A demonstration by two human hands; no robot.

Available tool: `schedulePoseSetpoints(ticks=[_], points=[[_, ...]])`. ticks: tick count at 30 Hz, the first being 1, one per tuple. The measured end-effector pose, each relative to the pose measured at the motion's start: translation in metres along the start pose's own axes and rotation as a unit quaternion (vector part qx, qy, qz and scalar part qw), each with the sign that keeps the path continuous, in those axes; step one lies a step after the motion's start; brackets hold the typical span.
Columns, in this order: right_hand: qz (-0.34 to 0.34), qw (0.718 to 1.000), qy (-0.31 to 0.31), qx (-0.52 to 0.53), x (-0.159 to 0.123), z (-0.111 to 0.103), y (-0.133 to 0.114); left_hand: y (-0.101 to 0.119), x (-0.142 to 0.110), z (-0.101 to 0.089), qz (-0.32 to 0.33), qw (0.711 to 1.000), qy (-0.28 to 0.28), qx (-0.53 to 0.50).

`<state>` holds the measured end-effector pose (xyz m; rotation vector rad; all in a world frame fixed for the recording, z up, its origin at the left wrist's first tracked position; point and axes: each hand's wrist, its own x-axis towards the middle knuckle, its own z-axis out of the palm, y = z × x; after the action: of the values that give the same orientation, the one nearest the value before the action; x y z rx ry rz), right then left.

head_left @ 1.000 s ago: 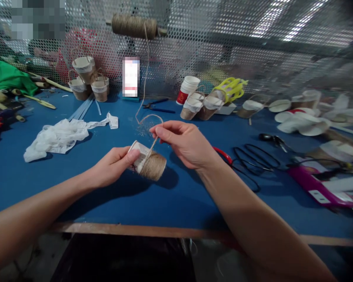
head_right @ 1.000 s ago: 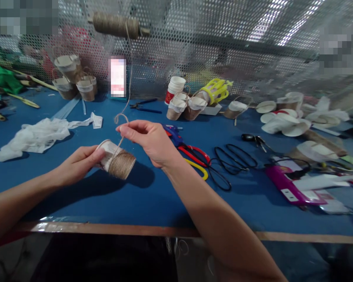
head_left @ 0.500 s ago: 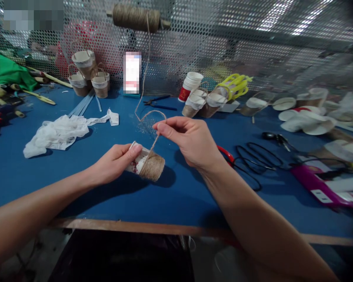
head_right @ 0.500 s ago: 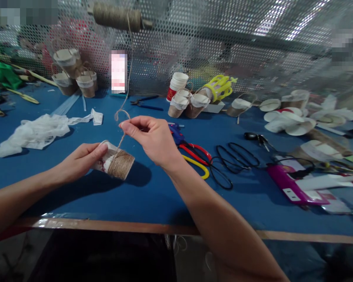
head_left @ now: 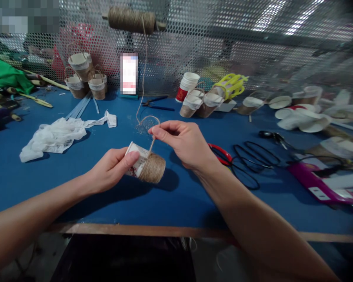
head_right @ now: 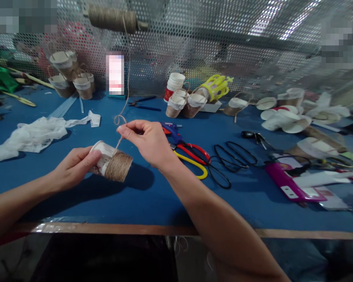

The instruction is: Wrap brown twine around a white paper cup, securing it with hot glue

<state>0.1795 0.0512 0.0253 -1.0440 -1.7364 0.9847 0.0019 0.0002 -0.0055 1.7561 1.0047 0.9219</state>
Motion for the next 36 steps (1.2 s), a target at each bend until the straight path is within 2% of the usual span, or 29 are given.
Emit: schedulePoseSetpoints(ticks=[10,18,31,36], points=[[0.009,0.999,-0.031,0.004,0.000,0.001,0.004,0.003,0.000,0.001,0.084,0.996,-0.004,0.043],[0.033,0.997,-0.054,0.047,0.000,0.005,0.007,0.002,-0.002,-0.001,0.134,0.988,-0.003,0.080],[0.103,0.985,-0.111,0.088,-0.003,0.009,0.010,0.000,-0.002,0.000,0.226,0.966,0.025,0.124],[0.122,0.979,-0.121,0.111,-0.004,0.010,0.011,-0.001,-0.002,0.000,0.240,0.962,0.030,0.128]])
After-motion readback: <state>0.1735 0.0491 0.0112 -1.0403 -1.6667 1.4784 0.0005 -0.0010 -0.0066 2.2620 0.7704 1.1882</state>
